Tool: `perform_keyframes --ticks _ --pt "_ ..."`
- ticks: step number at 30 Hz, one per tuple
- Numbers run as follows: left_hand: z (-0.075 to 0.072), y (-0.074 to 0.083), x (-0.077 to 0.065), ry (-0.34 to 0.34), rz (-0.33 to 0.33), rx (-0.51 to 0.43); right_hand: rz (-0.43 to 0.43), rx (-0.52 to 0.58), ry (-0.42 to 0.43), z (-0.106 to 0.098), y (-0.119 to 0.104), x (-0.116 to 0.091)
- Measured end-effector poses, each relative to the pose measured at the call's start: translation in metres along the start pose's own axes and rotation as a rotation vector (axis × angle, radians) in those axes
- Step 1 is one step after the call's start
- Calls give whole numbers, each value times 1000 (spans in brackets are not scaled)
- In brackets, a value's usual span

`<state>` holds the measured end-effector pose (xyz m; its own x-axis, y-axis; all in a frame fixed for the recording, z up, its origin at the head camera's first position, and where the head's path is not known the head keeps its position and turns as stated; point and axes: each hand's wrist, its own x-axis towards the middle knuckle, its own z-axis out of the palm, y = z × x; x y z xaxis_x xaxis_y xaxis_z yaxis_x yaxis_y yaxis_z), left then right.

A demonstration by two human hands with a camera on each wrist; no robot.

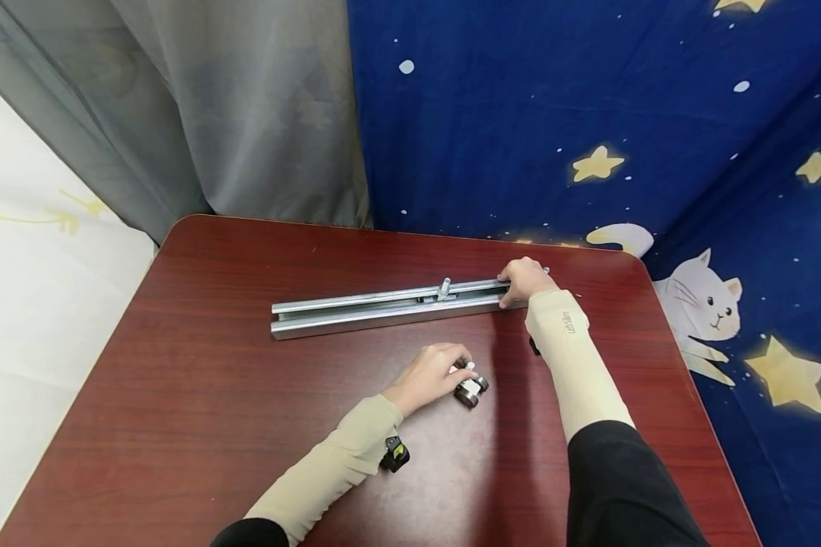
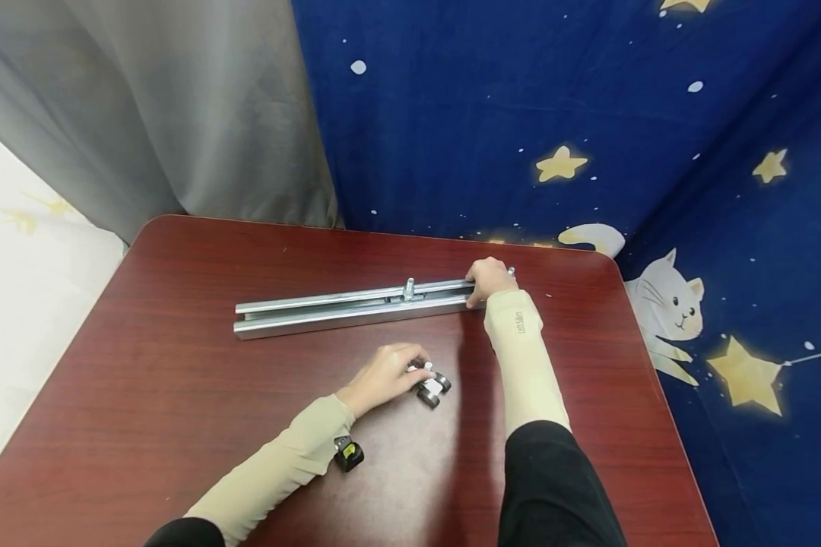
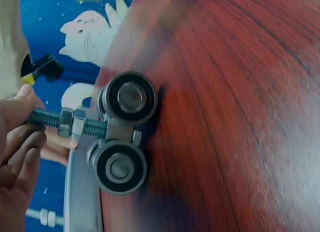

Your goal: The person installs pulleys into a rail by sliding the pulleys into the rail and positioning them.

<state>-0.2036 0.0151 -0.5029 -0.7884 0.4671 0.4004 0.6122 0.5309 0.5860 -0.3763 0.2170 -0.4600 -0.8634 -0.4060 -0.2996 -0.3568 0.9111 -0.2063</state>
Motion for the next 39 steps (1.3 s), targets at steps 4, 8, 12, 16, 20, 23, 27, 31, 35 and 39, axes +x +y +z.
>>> perform_keyframes --ticks 4,8,12,16,20,23,27,31,35,39 --pt "-11 -3 -8 33 -50 22 5 -2 -10 1 2 2" --pt "-23 -5 -17 77 -100 33 -3 -3 -10 1 3 3" --pt "-28 -9 -24 139 -110 22 1 -7 -10 0 3 1" --pt "-28 -14 -32 195 -76 32 10 0 -16 -1 1 0" --pt "-26 -17 -37 212 -64 44 14 6 -14 -1 -1 -2" --pt "-25 -17 -41 196 -89 29 14 10 -11 -1 -2 -2" --pt "-23 -18 -44 183 -137 -1 11 6 -16 0 -1 0" --pt "-20 -20 -47 170 -157 -12 14 11 -28 1 1 2" --pt "-15 -24 -49 182 -123 11 16 18 -35 1 2 2" --pt "-13 -26 -51 235 -85 7 25 30 -39 1 2 3"
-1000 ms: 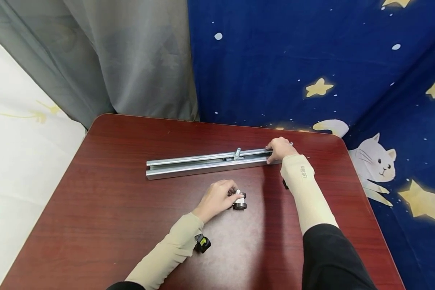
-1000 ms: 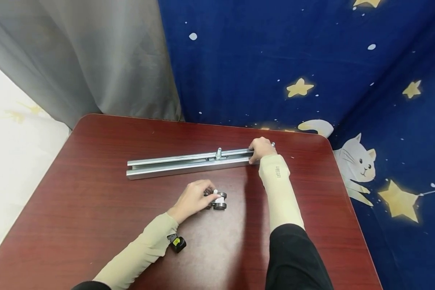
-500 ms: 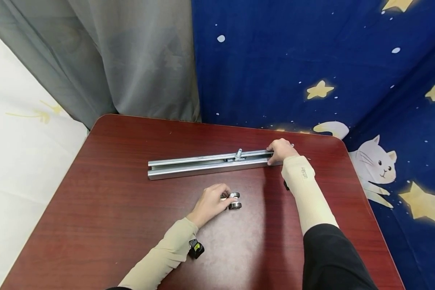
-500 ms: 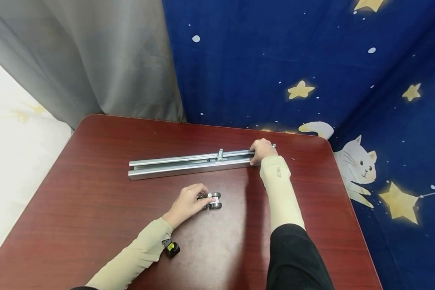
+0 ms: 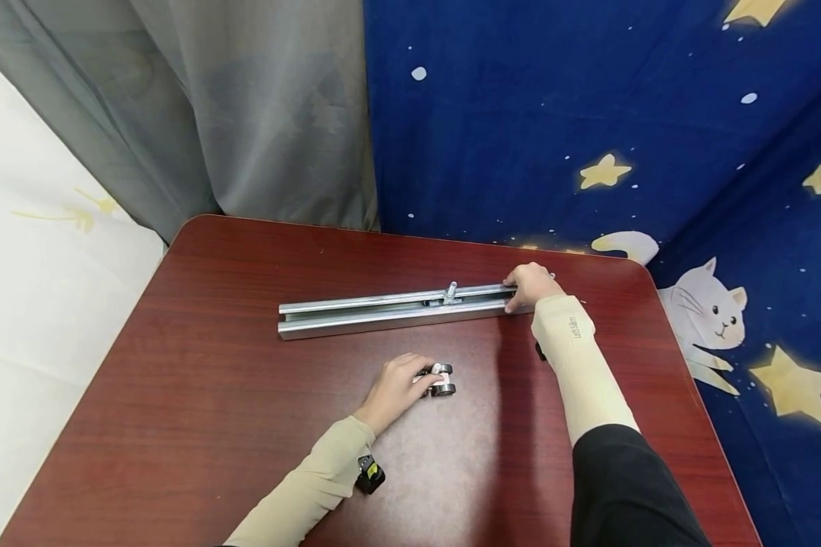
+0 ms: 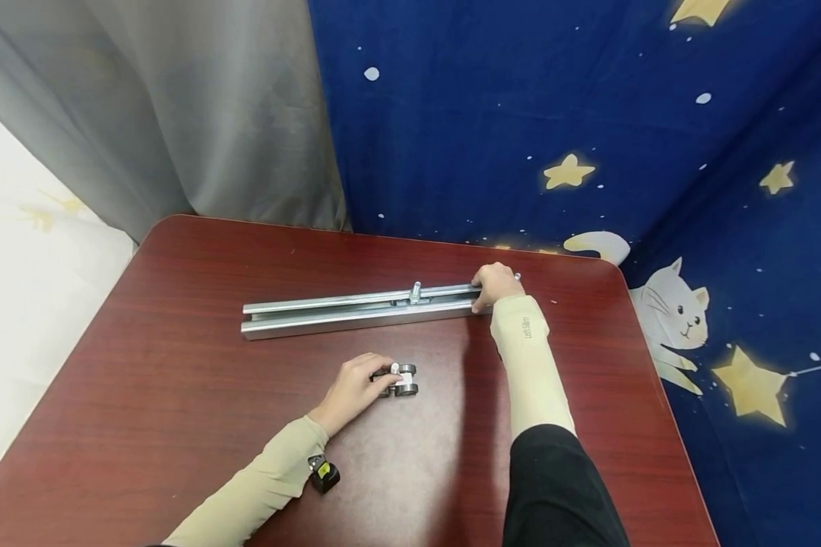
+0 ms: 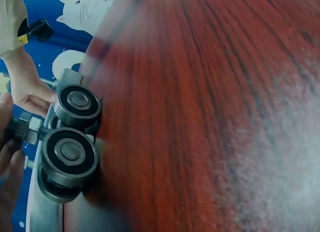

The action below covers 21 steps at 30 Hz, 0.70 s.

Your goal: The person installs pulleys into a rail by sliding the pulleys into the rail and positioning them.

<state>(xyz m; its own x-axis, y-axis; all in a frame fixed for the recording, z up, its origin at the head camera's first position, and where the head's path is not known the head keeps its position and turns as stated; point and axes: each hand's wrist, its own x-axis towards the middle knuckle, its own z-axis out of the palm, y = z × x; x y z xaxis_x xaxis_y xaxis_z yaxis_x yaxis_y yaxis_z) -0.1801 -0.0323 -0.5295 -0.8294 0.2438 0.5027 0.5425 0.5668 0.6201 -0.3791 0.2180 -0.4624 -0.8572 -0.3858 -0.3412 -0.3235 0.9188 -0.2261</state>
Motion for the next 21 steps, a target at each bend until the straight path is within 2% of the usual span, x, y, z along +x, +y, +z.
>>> perform_keyframes --ticks 12,21 --pt "-2 -4 -4 96 -79 -132 7 9 12 1 -1 0" --pt "-19 -14 -11 189 -172 -163 12 32 15 0 -1 -1"
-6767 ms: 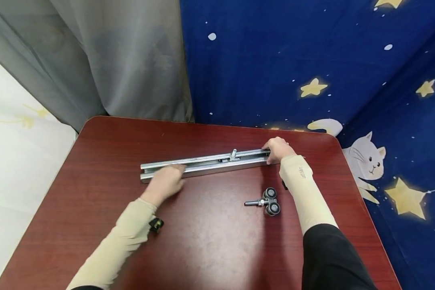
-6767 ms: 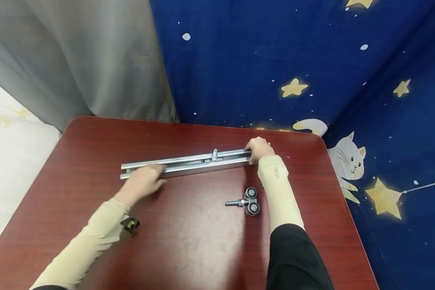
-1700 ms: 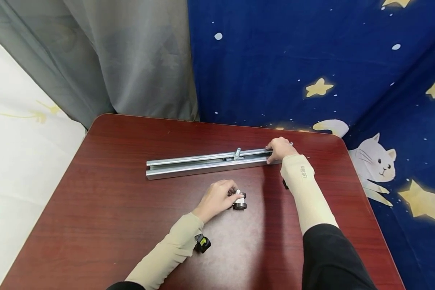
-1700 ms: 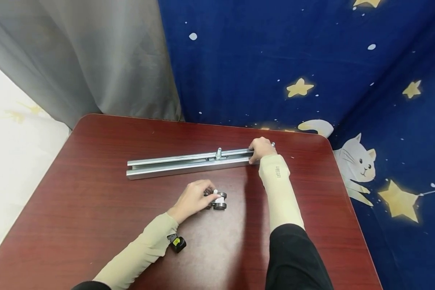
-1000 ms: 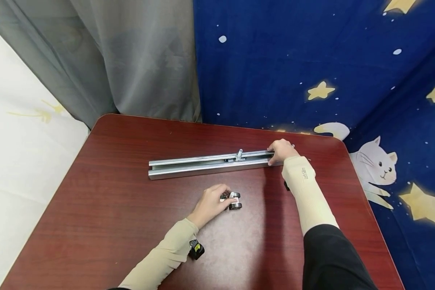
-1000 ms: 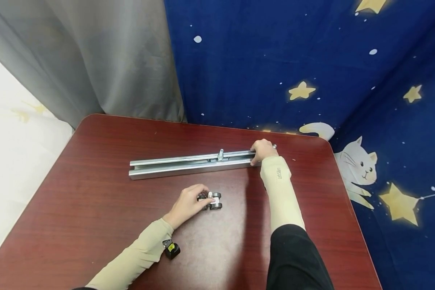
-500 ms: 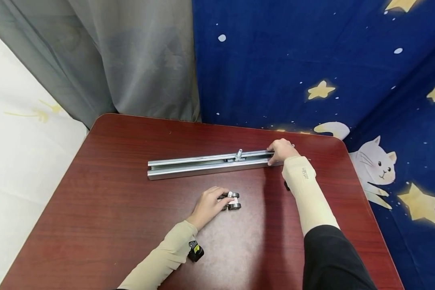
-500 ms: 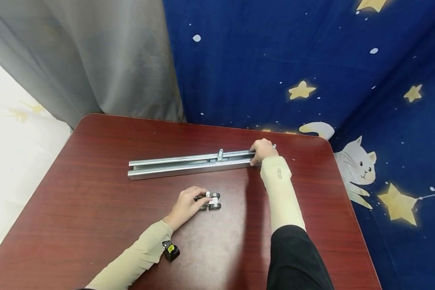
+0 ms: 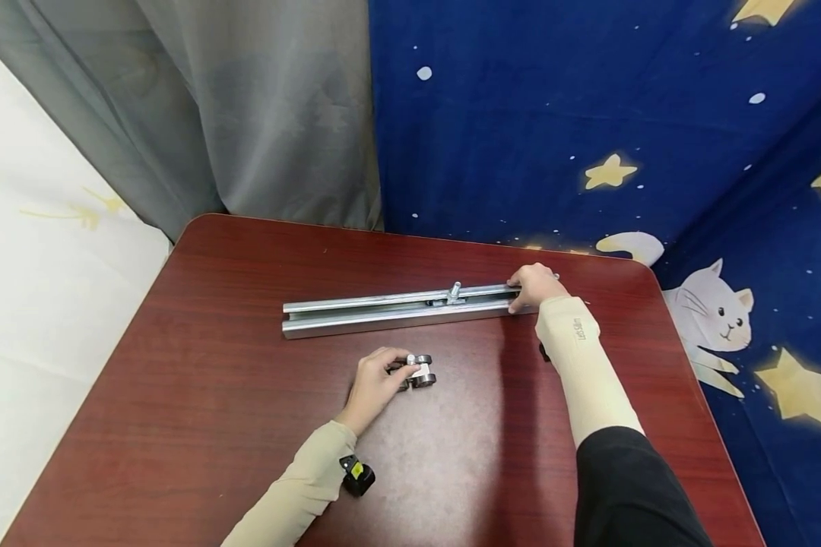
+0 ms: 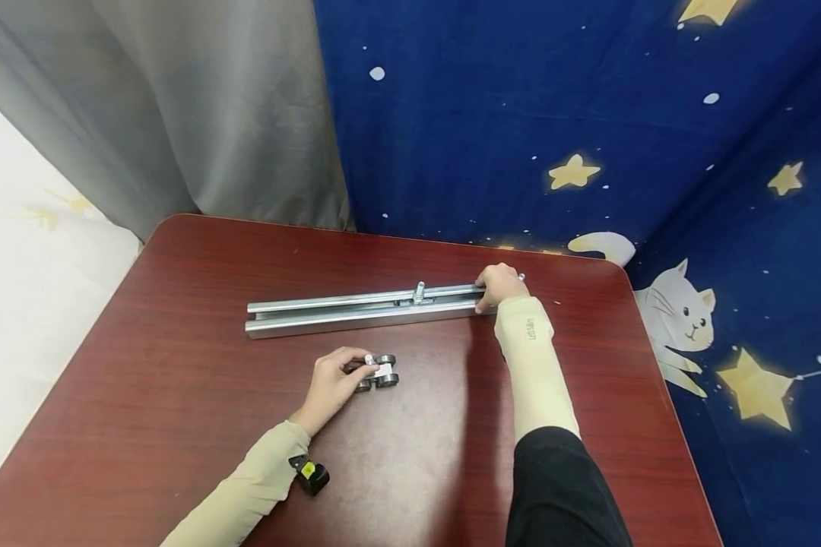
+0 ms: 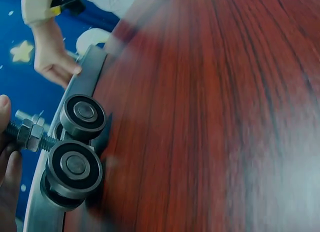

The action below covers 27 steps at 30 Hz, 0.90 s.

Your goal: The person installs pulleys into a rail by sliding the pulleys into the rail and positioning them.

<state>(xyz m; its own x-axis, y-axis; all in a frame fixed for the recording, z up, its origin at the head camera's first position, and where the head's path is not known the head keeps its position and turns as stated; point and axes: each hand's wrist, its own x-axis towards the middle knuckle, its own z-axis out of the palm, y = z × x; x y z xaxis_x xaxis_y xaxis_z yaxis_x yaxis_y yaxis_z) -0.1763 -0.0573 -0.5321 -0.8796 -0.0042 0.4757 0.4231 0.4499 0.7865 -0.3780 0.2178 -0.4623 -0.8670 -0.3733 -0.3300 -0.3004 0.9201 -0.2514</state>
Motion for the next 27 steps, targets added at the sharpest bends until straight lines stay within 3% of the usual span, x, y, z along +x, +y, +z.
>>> perform_keyframes --ticks 8,15,27 --pt "-33 -11 -4 101 -19 37 5 -12 3 2 3 0" --pt "-72 12 2 207 -95 5 7 -13 -5 1 2 0" --pt "-116 -7 -2 361 -230 43 2 -13 -7 -3 -1 -1"
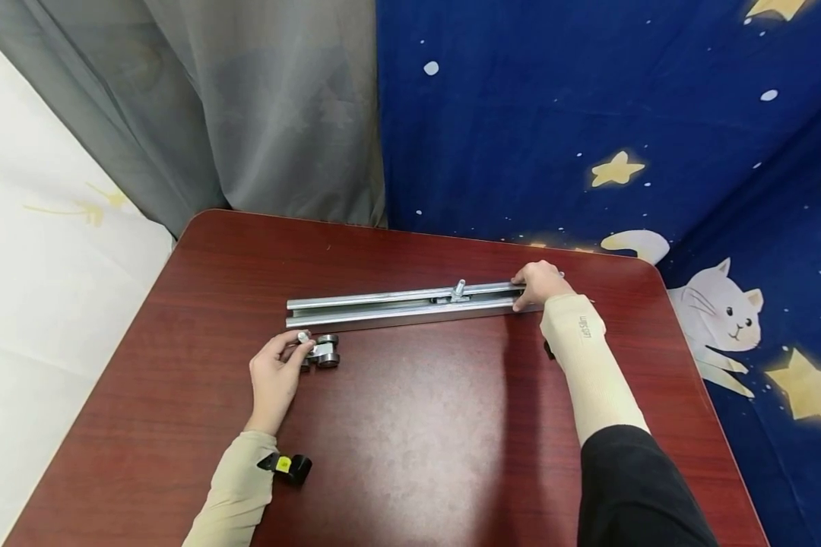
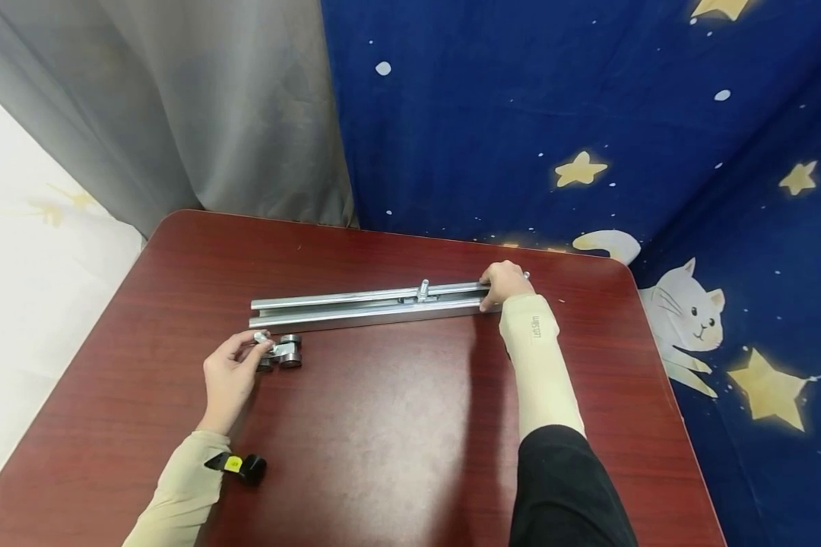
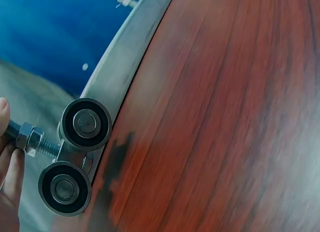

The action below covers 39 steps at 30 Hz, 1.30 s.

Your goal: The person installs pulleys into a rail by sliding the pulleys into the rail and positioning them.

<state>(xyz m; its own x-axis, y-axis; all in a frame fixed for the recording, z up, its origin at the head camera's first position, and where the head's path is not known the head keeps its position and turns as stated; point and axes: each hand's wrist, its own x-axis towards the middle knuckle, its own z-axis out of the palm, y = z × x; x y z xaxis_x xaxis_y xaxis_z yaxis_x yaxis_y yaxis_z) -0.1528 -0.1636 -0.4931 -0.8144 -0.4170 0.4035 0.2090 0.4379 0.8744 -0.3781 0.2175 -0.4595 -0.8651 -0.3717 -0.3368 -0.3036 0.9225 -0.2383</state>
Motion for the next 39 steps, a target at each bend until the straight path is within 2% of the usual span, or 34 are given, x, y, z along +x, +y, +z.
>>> perform_keyframes --ticks 8,16,18,22,25,30,33,35,39 --pt "-14 -7 7 67 -24 10 24 2 4 -1 4 -4" --pt "-32 -19 13 134 -6 21 30 6 -1 -1 6 -5" --pt "-36 -22 16 158 -30 27 28 -2 3 -1 6 -4" --pt "-44 -29 23 208 -112 -13 33 0 1 -1 5 -3" --pt "-48 -37 30 236 -149 -44 36 10 2 0 4 -2" --pt "-52 -63 41 251 -185 -20 35 8 6 1 2 -1" --pt "-53 -73 46 255 -209 -4 36 6 5 2 1 -1" --pt "-54 -72 49 255 -218 -8 34 3 6 3 0 -1" --pt "-53 -58 54 250 -217 -35 27 -4 9 2 -1 0"
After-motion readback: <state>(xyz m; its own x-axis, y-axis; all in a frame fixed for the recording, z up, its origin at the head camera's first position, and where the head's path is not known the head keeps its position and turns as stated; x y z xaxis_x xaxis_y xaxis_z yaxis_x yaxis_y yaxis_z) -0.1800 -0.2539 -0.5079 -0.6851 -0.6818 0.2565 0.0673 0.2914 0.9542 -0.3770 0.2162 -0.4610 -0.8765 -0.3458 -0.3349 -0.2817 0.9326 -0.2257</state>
